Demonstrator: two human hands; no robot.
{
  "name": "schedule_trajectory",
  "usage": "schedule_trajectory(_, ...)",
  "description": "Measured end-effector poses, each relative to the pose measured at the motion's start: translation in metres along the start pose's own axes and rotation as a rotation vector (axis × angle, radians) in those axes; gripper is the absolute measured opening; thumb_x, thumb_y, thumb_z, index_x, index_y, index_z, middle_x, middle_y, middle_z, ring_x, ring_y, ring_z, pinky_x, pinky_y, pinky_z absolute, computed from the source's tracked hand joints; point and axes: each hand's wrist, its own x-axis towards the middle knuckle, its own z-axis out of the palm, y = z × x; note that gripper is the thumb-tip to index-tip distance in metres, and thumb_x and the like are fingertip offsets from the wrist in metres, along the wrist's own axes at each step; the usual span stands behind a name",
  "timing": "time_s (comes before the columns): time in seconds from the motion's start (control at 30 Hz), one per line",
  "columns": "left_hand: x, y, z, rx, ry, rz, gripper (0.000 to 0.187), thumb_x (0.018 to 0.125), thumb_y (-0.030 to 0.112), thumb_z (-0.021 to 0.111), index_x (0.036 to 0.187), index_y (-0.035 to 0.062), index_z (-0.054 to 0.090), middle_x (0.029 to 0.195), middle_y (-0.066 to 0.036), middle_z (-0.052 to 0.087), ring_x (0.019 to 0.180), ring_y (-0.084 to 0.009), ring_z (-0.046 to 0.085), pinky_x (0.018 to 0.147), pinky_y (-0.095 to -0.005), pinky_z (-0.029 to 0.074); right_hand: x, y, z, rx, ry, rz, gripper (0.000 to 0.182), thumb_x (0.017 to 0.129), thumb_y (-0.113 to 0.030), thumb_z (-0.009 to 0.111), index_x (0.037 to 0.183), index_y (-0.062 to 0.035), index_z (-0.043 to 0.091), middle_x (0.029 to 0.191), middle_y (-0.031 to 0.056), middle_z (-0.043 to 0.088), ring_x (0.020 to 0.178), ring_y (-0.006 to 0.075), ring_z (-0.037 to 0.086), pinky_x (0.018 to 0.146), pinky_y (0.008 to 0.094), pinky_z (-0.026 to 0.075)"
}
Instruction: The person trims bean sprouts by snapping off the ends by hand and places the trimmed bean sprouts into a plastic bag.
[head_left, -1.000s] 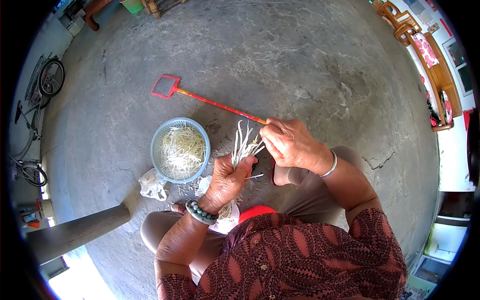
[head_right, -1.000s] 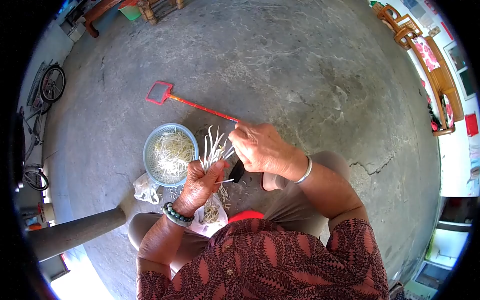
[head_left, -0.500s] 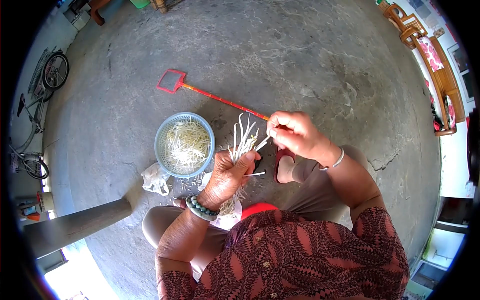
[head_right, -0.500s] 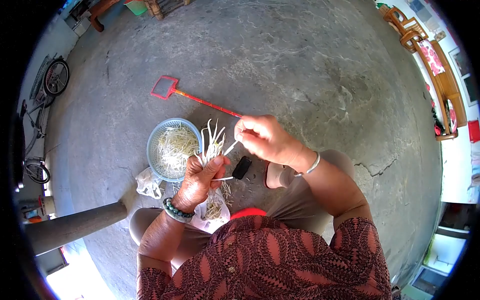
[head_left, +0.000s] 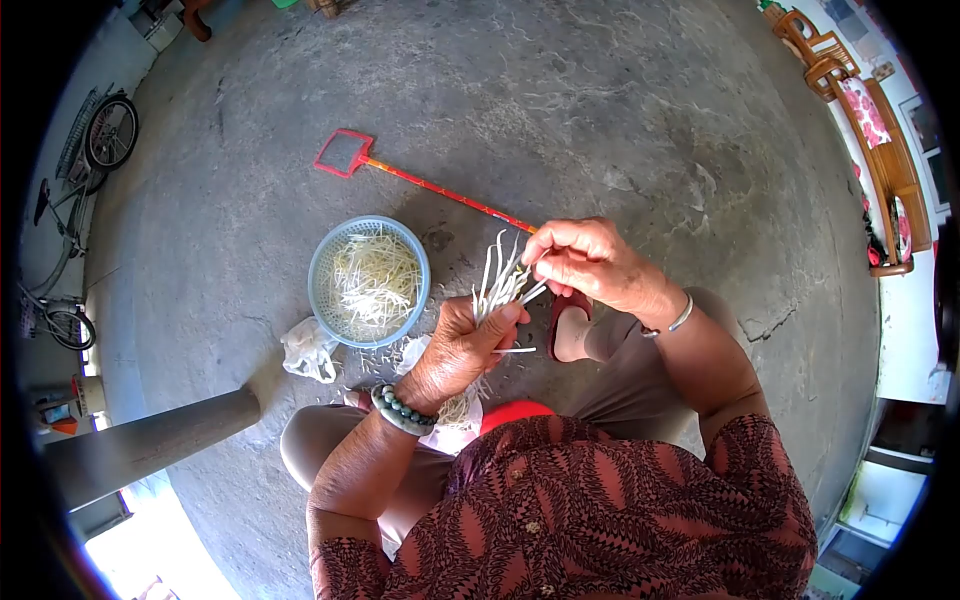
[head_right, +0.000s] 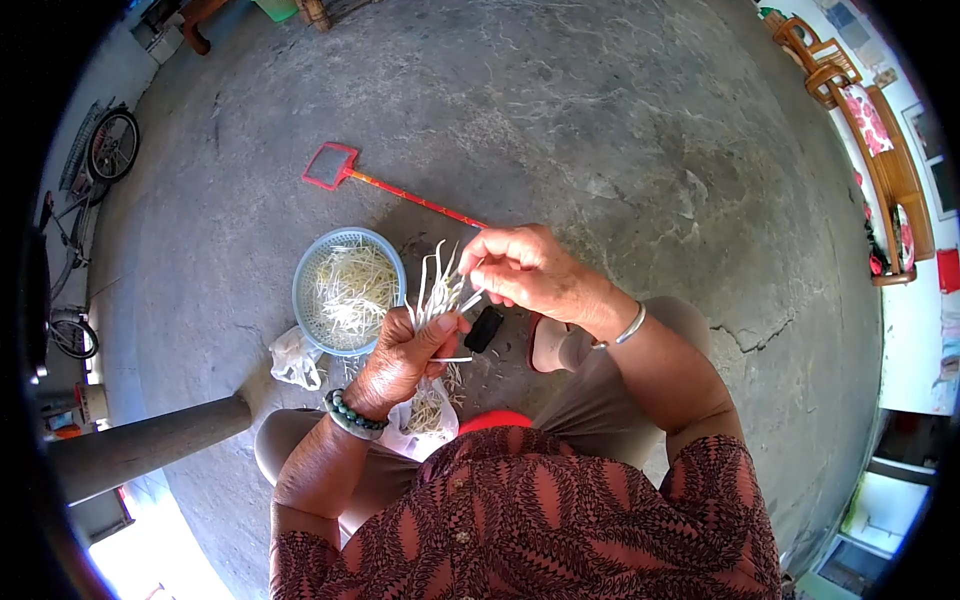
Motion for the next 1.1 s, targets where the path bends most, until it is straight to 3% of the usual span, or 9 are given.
schedule_trajectory(0.23, -0.001, 0.003, 0.003, -0.075, 0.067, -0.049, 0.027, 0.093, 0.029, 0.057, 0.094, 0.0028, 0.064, 0.064, 0.001, 0.05, 0.052, -0.0038, 0.039, 0.044, -0.0194, 0.031, 0.0, 0.007, -0.002, -0.309, -0.003, -0.193, 0.004, 0.083, -0.005, 0.059, 0.081, -0.0014, 0.059, 0.062, 0.0036, 0.053, 0.056, 0.0081, 0.048, 0.051, 0.0264, 0.04)
schedule_trajectory(0.47, 0.001, -0.005, 0.002, -0.196, 0.127, 0.001, 0.019, 0.094, 0.023, 0.056, 0.106, 0.0086, 0.06, 0.066, 0.001, 0.049, 0.052, -0.005, 0.037, 0.044, -0.0202, 0.03, -0.002, 0.007, 0.007, -0.737, 0.089, -0.429, 0.013, 0.067, 0.001, 0.059, 0.069, -0.0055, 0.048, 0.067, 0.0085, 0.05, 0.06, 0.0296, 0.053, 0.052, 0.0363, 0.042)
schedule_trajectory(0.57, 0.0, -0.006, 0.001, -0.205, 0.126, 0.007, 0.017, 0.094, 0.02, 0.055, 0.106, 0.0086, 0.06, 0.066, 0.001, 0.048, 0.052, -0.005, 0.036, 0.043, -0.0205, 0.029, -0.002, 0.008, 0.007, -0.745, 0.185, -0.468, 0.013, 0.068, 0.002, 0.059, 0.069, -0.0054, 0.048, 0.066, 0.008, 0.05, 0.056, 0.0275, 0.051, 0.051, 0.0355, 0.042)
schedule_trajectory(0.63, 0.0, -0.006, 0.001, -0.222, 0.126, -0.004, 0.016, 0.094, 0.019, 0.055, 0.106, 0.0083, 0.059, 0.065, 0.001, 0.048, 0.051, -0.005, 0.035, 0.043, -0.0206, 0.029, 0.001, 0.013, -0.002, -0.52, 0.2, -0.397, 0.006, 0.073, 0.002, 0.055, 0.072, -0.0038, 0.052, 0.063, 0.0033, 0.05, 0.053, 0.0135, 0.051, 0.048, 0.0277, 0.039)
schedule_trajectory(0.7, -0.001, -0.003, 0.001, -0.244, 0.122, -0.03, 0.016, 0.094, 0.018, 0.055, 0.105, 0.0078, 0.06, 0.064, 0.001, 0.047, 0.05, -0.005, 0.035, 0.043, -0.0206, 0.028, -0.004, 0.003, -0.01, -0.319, 0.168, -0.131, 0.006, 0.078, 0.0, 0.052, 0.076, -0.0031, 0.056, 0.067, 0.0001, 0.055, 0.057, 0.0072, 0.05, 0.048, 0.0233, 0.038)
schedule_trajectory(0.83, -0.002, 0.001, 0.002, -0.245, 0.078, -0.038, 0.016, 0.094, 0.017, 0.055, 0.104, 0.0068, 0.061, 0.063, 0.0, 0.047, 0.05, -0.0052, 0.035, 0.043, -0.0203, 0.027, -0.001, 0.006, -0.012, 0.416, 0.143, 0.103, 0.009, 0.084, -0.005, 0.048, 0.084, -0.0005, 0.056, 0.072, 0.006, 0.054, 0.059, 0.0124, 0.05, 0.054, 0.025, 0.041)
schedule_trajectory(0.93, -0.003, 0.002, 0.002, -0.185, 0.051, -0.046, 0.015, 0.093, 0.016, 0.055, 0.103, 0.0057, 0.062, 0.062, 0.0, 0.047, 0.05, -0.0053, 0.035, 0.043, -0.0202, 0.027, 0.0, 0.0, -0.008, 0.662, 0.066, 0.08, 0.012, 0.089, -0.011, 0.054, 0.084, -0.0021, 0.058, 0.073, 0.0053, 0.056, 0.06, 0.0132, 0.052, 0.055, 0.0254, 0.043)
schedule_trajectory(1.03, -0.002, -0.001, 0.001, -0.191, 0.05, -0.043, 0.016, 0.093, 0.016, 0.055, 0.103, 0.0054, 0.062, 0.062, 0.0, 0.047, 0.05, -0.0053, 0.035, 0.043, -0.0203, 0.027, 0.001, 0.014, -0.011, 0.718, 0.037, -0.064, 0.014, 0.092, -0.013, 0.053, 0.086, -0.0016, 0.058, 0.076, 0.0059, 0.056, 0.063, 0.0151, 0.053, 0.056, 0.0266, 0.043)
schedule_trajectory(1.1, -0.003, -0.001, 0.0, -0.207, 0.034, -0.039, 0.017, 0.093, 0.016, 0.056, 0.104, 0.0055, 0.062, 0.063, 0.0, 0.047, 0.05, -0.0054, 0.035, 0.043, -0.0203, 0.028, 0.0, 0.011, -0.012, 0.648, 0.044, -0.008, 0.013, 0.093, -0.011, 0.051, 0.088, -0.0015, 0.058, 0.077, 0.0058, 0.056, 0.064, 0.014, 0.053, 0.055, 0.0252, 0.043)
